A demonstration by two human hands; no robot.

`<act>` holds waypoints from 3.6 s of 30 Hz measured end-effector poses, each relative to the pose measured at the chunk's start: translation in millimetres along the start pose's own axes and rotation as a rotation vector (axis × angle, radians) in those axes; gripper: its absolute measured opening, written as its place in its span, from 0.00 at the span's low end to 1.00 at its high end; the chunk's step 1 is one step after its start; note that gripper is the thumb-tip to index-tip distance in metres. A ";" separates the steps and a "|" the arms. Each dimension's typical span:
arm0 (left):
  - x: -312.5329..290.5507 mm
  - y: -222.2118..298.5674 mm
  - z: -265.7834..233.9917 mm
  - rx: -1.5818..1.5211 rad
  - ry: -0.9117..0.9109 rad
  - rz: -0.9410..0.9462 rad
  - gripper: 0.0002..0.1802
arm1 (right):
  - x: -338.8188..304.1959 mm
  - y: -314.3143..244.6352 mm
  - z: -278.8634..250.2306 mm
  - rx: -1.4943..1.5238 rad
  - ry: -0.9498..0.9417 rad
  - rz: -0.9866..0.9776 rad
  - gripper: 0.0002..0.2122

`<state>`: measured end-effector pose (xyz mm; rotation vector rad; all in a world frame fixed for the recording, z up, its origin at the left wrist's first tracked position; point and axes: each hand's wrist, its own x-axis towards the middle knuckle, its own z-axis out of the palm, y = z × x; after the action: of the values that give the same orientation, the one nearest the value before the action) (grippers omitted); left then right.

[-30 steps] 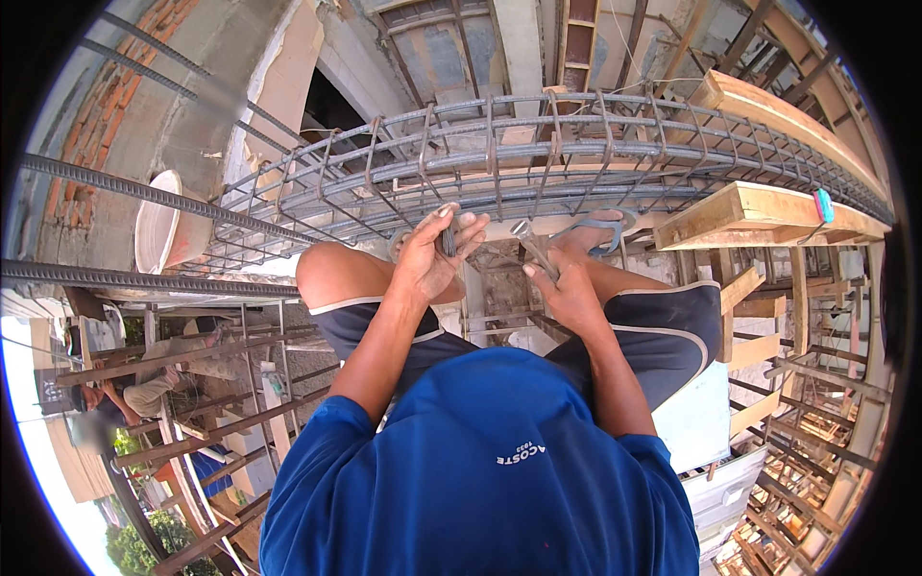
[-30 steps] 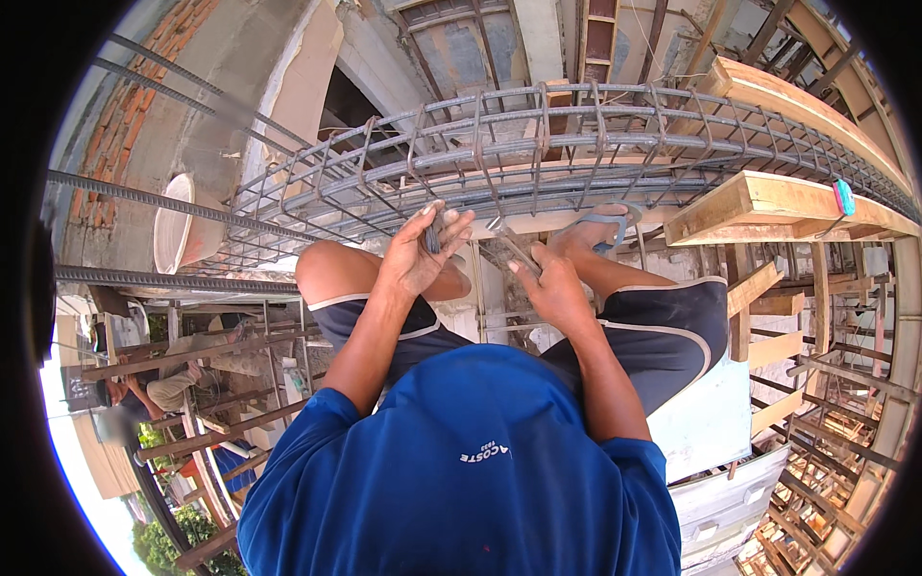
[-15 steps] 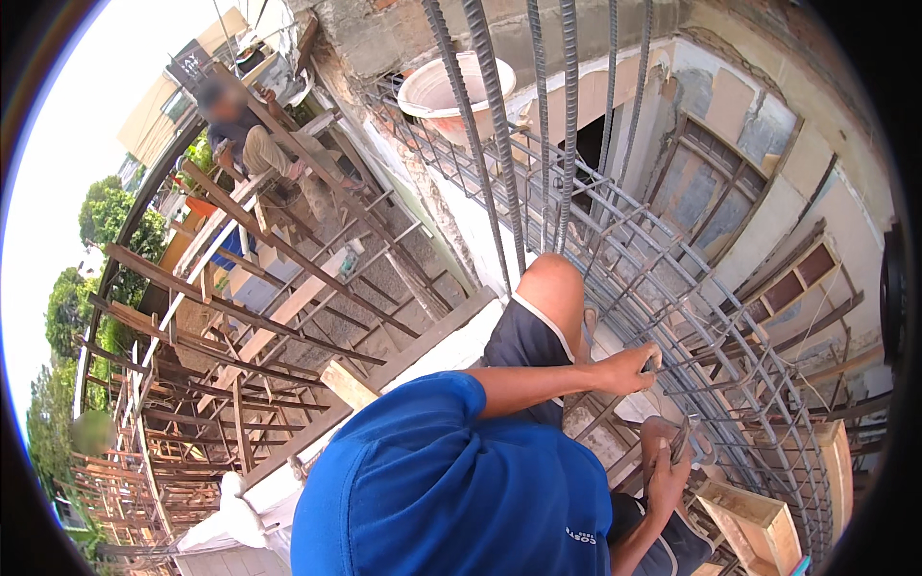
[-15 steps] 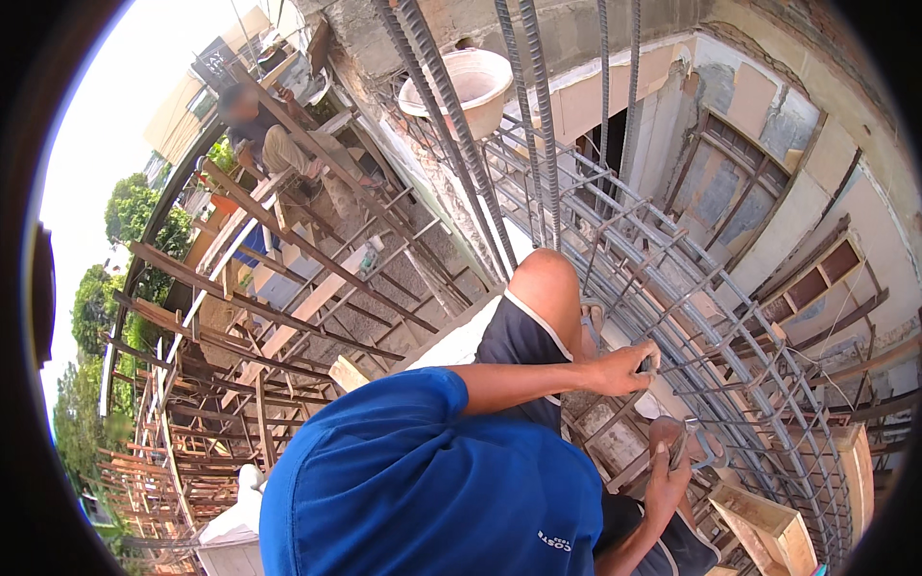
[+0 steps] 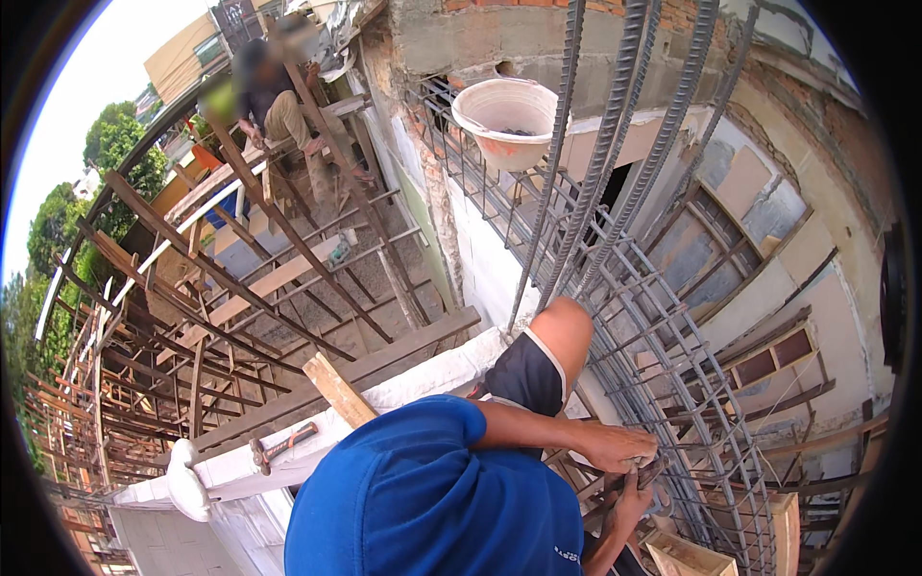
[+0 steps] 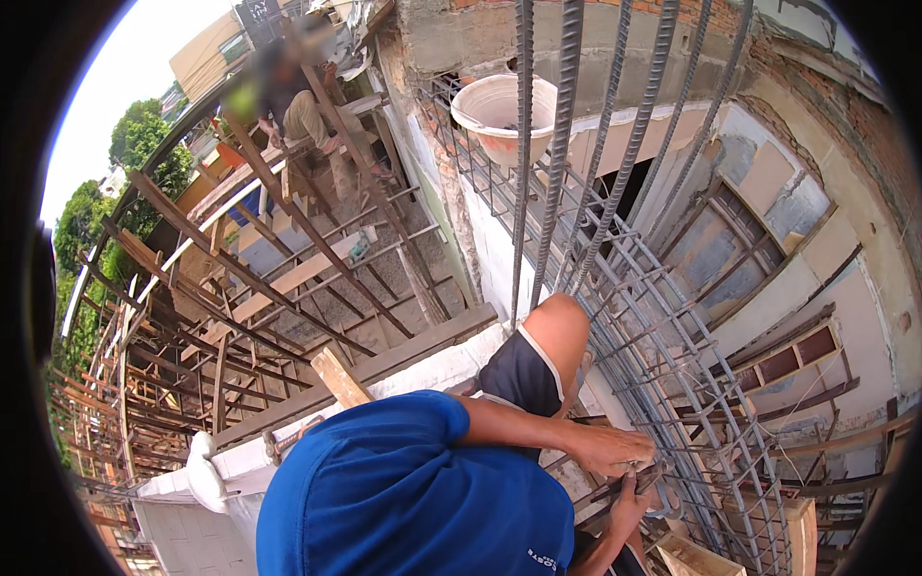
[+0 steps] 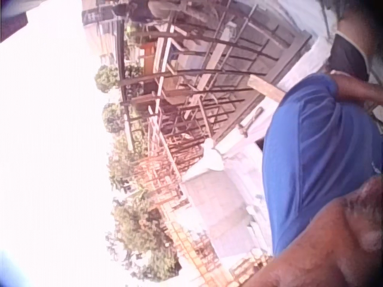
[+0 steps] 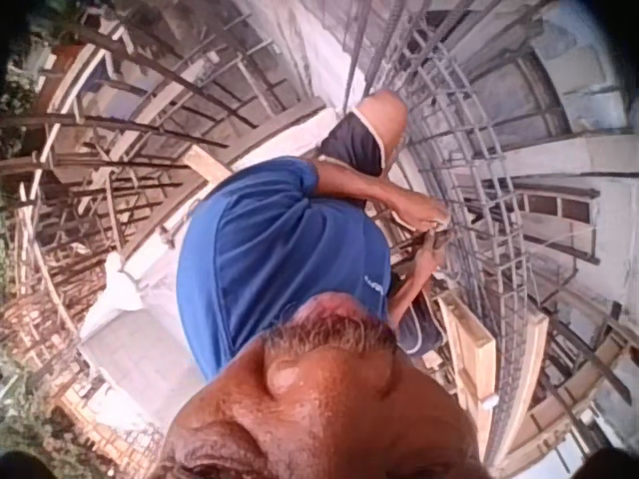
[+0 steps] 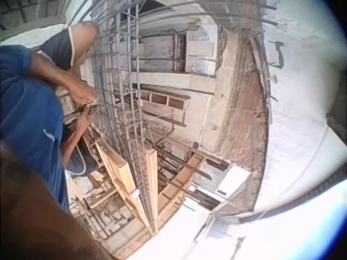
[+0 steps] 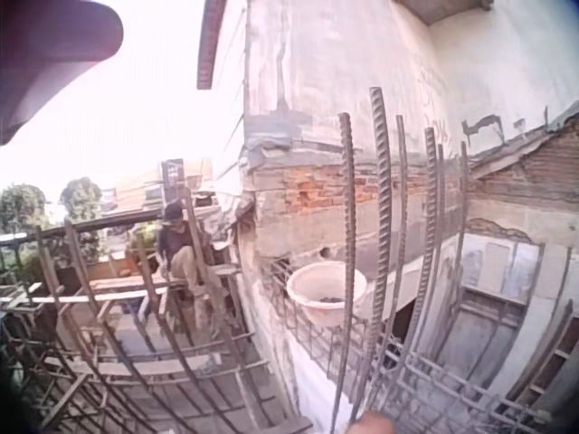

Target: The person measures a steel rebar structure with a tape measure and then uses a pair of pliers to twist and cut wire to secure the mesh joints.

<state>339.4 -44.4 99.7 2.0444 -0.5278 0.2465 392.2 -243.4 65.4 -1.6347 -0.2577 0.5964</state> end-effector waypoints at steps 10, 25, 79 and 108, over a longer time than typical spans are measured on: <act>-8.6 11.5 7.1 -0.432 0.151 -0.057 0.23 | -11.2 -31.7 29.1 0.019 0.003 -0.111 0.12; -20.3 -8.0 30.2 -1.342 0.234 -0.770 0.38 | -11.0 -29.9 37.1 -0.187 0.252 -0.135 0.11; -60.1 16.5 -49.3 -0.652 0.263 -0.137 0.25 | -38.7 -78.9 58.5 0.413 0.019 0.106 0.12; -11.4 -22.1 -92.6 -0.523 0.125 -0.233 0.20 | -49.2 -105.0 29.4 -0.526 0.178 0.092 0.17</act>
<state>343.3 47.9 125.2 1.5497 -0.2382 0.0820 353.7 -225.7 177.3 -2.2042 -0.2194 0.4688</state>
